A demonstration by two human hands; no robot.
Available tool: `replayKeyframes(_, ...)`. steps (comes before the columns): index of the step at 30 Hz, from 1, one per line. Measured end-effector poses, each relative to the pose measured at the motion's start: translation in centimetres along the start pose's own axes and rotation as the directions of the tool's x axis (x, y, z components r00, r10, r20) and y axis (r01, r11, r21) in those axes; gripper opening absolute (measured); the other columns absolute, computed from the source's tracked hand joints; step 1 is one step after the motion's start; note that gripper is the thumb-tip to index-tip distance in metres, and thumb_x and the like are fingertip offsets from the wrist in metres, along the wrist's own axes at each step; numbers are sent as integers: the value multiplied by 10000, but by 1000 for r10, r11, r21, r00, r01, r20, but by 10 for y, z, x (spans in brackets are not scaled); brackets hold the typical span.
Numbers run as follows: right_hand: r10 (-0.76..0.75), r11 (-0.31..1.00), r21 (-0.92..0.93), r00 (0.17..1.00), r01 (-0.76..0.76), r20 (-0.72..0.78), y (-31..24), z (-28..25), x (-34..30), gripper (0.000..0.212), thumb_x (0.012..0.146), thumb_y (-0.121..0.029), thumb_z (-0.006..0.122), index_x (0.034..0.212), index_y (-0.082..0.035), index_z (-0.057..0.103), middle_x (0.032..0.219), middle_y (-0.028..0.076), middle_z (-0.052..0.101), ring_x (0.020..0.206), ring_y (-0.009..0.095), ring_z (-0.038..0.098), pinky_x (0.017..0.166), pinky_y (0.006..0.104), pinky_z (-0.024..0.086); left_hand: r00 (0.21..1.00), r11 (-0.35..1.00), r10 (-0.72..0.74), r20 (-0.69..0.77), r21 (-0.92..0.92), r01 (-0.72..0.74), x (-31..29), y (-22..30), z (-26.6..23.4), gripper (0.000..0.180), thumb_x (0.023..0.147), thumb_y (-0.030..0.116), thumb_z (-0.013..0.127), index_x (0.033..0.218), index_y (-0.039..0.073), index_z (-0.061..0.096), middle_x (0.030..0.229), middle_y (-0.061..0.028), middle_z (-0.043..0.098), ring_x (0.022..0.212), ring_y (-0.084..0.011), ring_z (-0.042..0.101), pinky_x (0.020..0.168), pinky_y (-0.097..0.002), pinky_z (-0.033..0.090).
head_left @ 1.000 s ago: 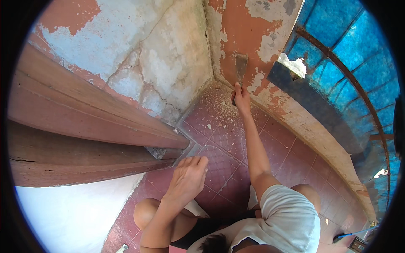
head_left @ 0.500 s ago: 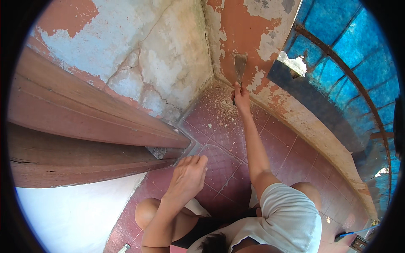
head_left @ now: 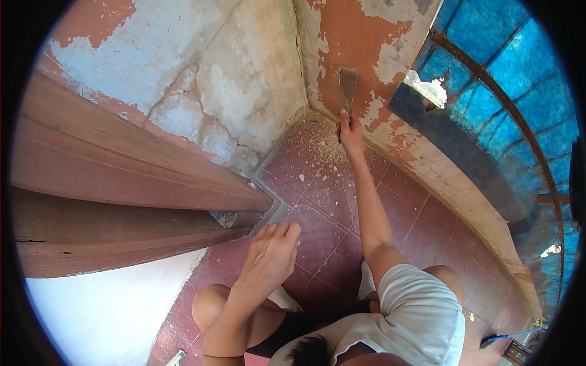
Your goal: The person scrapes old paint from an exterior wall using a putty knife, working around the base of the wall and near a corner.
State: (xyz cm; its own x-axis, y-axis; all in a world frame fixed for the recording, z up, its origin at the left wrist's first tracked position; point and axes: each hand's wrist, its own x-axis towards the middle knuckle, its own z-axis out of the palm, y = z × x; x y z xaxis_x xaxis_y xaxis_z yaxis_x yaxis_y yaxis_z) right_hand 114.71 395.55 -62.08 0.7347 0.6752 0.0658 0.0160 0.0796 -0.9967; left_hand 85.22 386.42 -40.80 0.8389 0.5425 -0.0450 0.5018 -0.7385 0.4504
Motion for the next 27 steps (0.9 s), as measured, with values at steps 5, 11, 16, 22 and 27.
replayKeyframes(5,116,993,34,993,-116,-8,35,-9,-9,339,969,-385,505,952,-48,535,588,-23,424,510,73,431,461,247,348,1000,1000,23,-11,-20,-24,4,-3,4,104,817,42,559,864,17,470,792,-153,530,814,-344,544,779,-433,430)
replayKeyframes(11,106,982,161,994,-100,-24,10,14,-15,309,978,-370,490,972,-66,547,594,-30,431,511,68,438,463,240,359,1000,1000,11,2,-4,-11,0,-4,5,108,817,45,563,860,14,468,798,-156,536,818,-343,545,780,-434,429)
replayKeyframes(16,219,967,141,975,-212,-33,26,14,-14,315,974,-355,500,1032,-50,553,580,-26,439,496,64,430,451,249,357,1000,1000,0,11,-8,0,3,-1,1,110,818,50,566,857,16,469,803,-156,539,819,-345,545,777,-434,429)
replayKeyframes(22,116,992,56,989,-112,-87,44,4,-17,338,976,-382,491,970,-49,547,577,-25,427,488,64,419,446,243,344,1000,1000,3,7,-13,-3,0,-7,6,111,820,55,566,849,18,465,803,-155,538,815,-344,540,768,-437,426)
replayKeyframes(27,57,998,33,997,-55,-51,39,6,-11,338,975,-387,492,966,-54,548,578,-24,435,490,59,414,446,242,341,1000,1000,-10,20,-15,10,5,-3,-1,101,807,30,557,885,9,497,835,-171,559,848,-356,553,780,-444,435)
